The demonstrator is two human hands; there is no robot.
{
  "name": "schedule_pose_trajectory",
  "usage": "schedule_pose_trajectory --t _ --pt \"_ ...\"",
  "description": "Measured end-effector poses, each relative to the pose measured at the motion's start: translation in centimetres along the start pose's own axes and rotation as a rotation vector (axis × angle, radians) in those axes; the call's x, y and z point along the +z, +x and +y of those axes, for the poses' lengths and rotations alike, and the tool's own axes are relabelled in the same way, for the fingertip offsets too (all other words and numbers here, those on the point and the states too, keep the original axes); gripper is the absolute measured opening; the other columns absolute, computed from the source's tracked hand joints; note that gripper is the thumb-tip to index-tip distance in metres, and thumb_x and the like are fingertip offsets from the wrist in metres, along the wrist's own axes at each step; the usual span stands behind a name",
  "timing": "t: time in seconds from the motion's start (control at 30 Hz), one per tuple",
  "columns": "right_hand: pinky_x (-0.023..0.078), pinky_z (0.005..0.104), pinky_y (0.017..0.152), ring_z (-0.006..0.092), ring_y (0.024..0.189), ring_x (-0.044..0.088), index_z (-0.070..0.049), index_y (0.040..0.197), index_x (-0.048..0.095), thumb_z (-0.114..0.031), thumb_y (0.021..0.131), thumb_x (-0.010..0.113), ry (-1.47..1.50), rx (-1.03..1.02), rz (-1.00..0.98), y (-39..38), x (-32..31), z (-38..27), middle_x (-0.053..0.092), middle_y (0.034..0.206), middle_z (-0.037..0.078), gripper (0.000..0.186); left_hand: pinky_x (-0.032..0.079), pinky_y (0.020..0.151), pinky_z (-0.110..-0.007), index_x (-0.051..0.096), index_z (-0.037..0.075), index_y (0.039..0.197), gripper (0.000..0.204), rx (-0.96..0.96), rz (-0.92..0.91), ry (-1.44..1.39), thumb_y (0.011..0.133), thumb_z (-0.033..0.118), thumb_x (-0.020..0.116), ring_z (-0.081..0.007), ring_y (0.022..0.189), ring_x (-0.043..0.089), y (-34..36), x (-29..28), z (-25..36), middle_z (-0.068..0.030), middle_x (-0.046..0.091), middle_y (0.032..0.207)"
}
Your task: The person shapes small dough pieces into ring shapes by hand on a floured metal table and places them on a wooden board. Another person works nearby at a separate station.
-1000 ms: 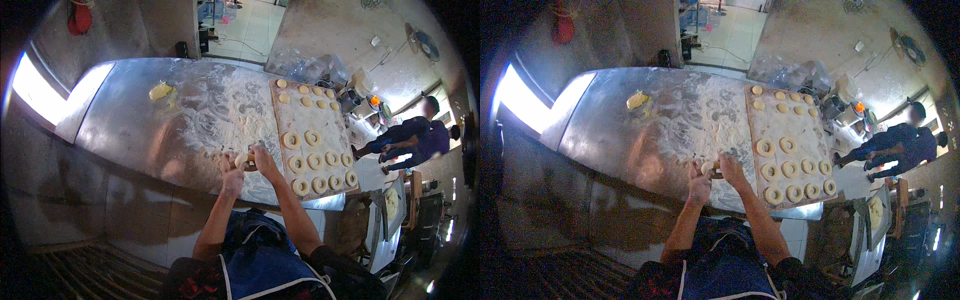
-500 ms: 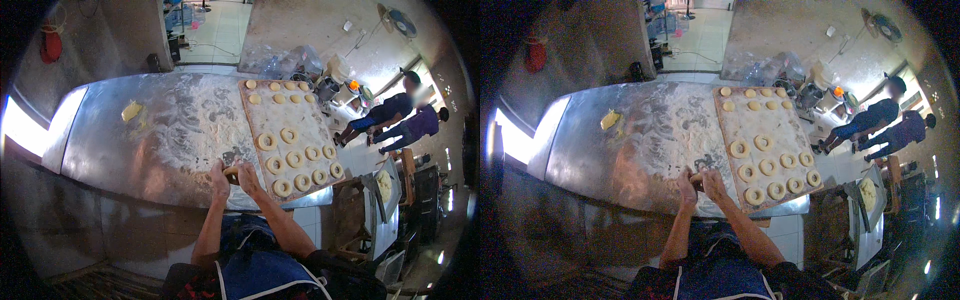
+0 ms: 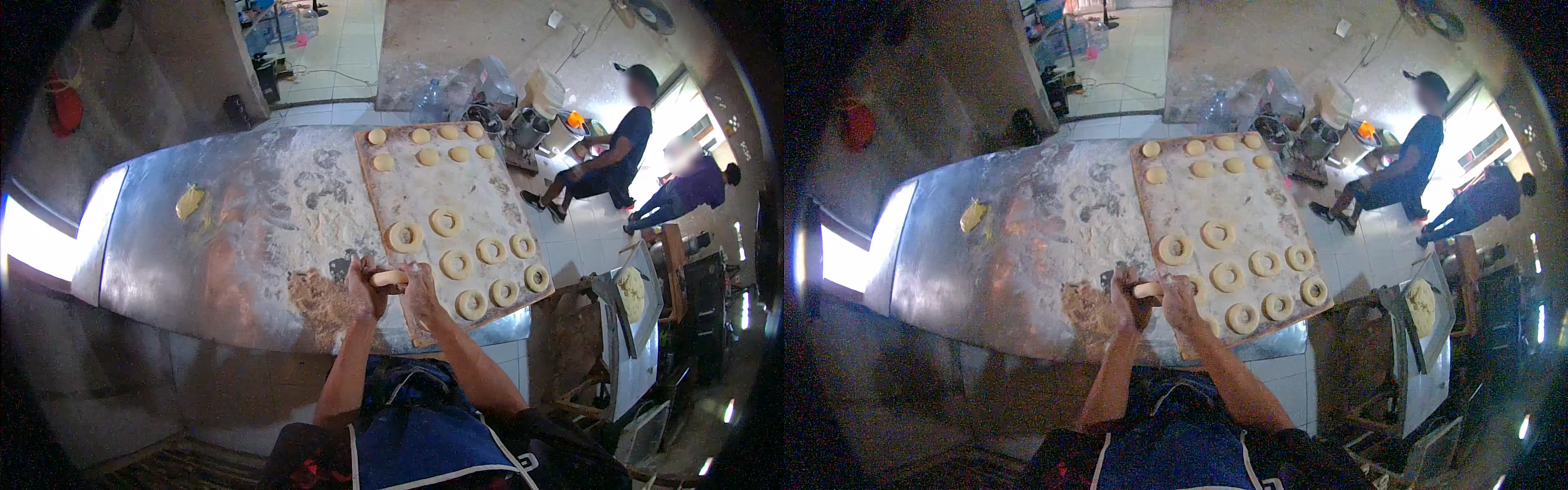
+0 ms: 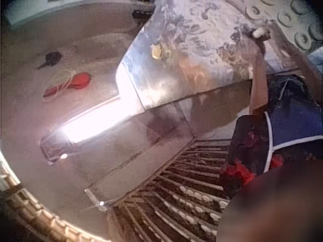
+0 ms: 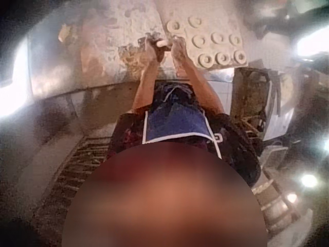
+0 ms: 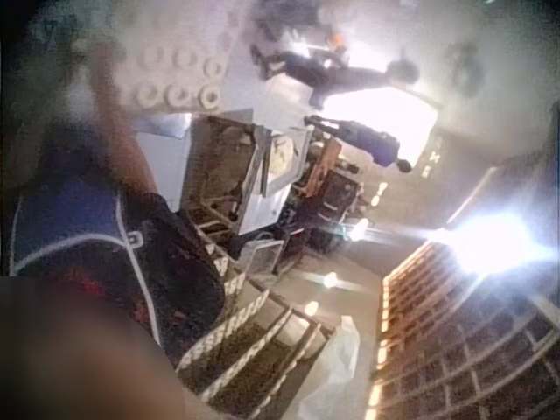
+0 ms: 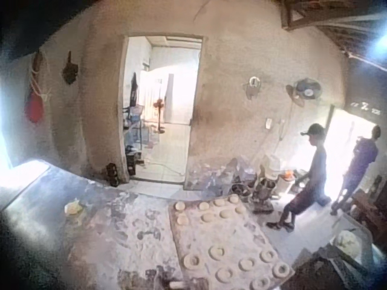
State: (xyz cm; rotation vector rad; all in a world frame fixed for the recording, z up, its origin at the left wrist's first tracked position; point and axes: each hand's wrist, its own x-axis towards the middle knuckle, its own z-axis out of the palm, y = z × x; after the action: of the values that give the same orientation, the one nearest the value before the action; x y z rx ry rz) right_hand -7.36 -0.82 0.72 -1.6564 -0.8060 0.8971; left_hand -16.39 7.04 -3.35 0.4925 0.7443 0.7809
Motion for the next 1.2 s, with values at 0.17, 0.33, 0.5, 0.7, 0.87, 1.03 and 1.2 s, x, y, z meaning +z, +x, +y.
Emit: schedule_pose_trajectory --t 0.17,0.33,0.5,0.7,0.87,1.03,1.2 --pt "0.035 0.0315 0.050 0.0099 0.057 0.040 0.001 0.067 0.048 -0.035 0.098 0.043 0.057 -0.172 0.066 1.0 -3.3 1.0 0.045 0.061 -0.001 0.049 0.044 0.065 -0.034 0.054 0.006 0.079 0.033 0.202 0.012 0.506 0.096 0.032 0.042 -0.0158 0.068 0.052 0.7 3.6 -2.0 -0.0017 0.053 0.069" --pt "0.028 0.0309 0.046 0.0088 0.055 0.033 -0.001 0.061 0.041 -0.038 0.100 0.041 -0.078 -0.111 0.079 2.0 -8.1 1.2 0.036 0.056 -0.004 0.053 0.042 0.063 -0.032 0.056 0.005 0.089 0.034 0.414 -0.076 0.731 0.098 0.036 0.044 -0.0127 0.069 0.050 2.3 7.2 -4.7 -0.0005 0.051 0.075" --pt "0.028 0.0316 0.045 0.0091 0.054 0.031 -0.001 0.059 0.041 -0.036 0.098 0.045 0.184 -0.062 0.042 2.5 -13.0 2.4 0.032 0.054 -0.003 0.052 0.043 0.068 -0.031 0.057 0.004 0.086 0.039 0.225 -0.049 0.536 0.098 0.039 0.044 -0.0131 0.073 0.052 4.4 9.0 -9.3 -0.0014 0.054 0.077" --pt "0.044 0.0368 0.059 0.0152 0.061 0.050 0.002 0.081 0.061 -0.033 0.093 0.051 -0.203 -0.151 0.217 4.9 -19.0 2.9 0.057 0.066 0.010 0.038 0.046 0.064 -0.035 0.058 -0.001 0.084 0.042 0.398 -0.253 0.690 0.099 0.034 0.038 -0.0164 0.074 0.053 9.9 12.3 -14.4 -0.0111 0.058 0.081" --pt "0.047 0.0327 0.061 0.0176 0.062 0.057 -0.002 0.095 0.060 -0.028 0.081 0.070 -0.190 -0.392 0.199 8.1 -25.3 0.9 0.061 0.069 0.011 0.032 0.047 0.063 -0.039 0.051 -0.003 0.094 0.025 0.596 -0.190 0.948 0.095 0.020 0.041 -0.0282 0.071 0.056 13.0 19.4 -13.5 -0.0167 0.055 0.079" --pt "0.050 0.0403 0.074 0.0308 0.085 0.064 0.001 0.106 0.058 -0.021 0.075 0.074 -0.669 -0.103 0.417 9.6 -27.3 4.1 0.065 0.095 0.019 0.042 0.047 0.072 -0.050 0.053 -0.001 0.092 0.021 0.512 -0.167 1.567 0.089 0.019 0.050 -0.0401 0.075 0.058 15.5 23.0 -12.8 -0.0213 0.060 0.088" --pt "0.047 0.0450 0.090 0.0382 0.106 0.057 -0.002 0.126 0.046 -0.020 0.078 0.070 -0.835 -0.138 0.294 8.7 -30.0 9.1 0.057 0.118 0.025 0.057 0.042 0.084 -0.047 0.062 0.005 0.092 0.020 0.809 -0.299 1.706 0.083 0.023 0.062 -0.0354 0.088 0.058 17.3 21.0 -13.8 -0.0149 0.062 0.090"
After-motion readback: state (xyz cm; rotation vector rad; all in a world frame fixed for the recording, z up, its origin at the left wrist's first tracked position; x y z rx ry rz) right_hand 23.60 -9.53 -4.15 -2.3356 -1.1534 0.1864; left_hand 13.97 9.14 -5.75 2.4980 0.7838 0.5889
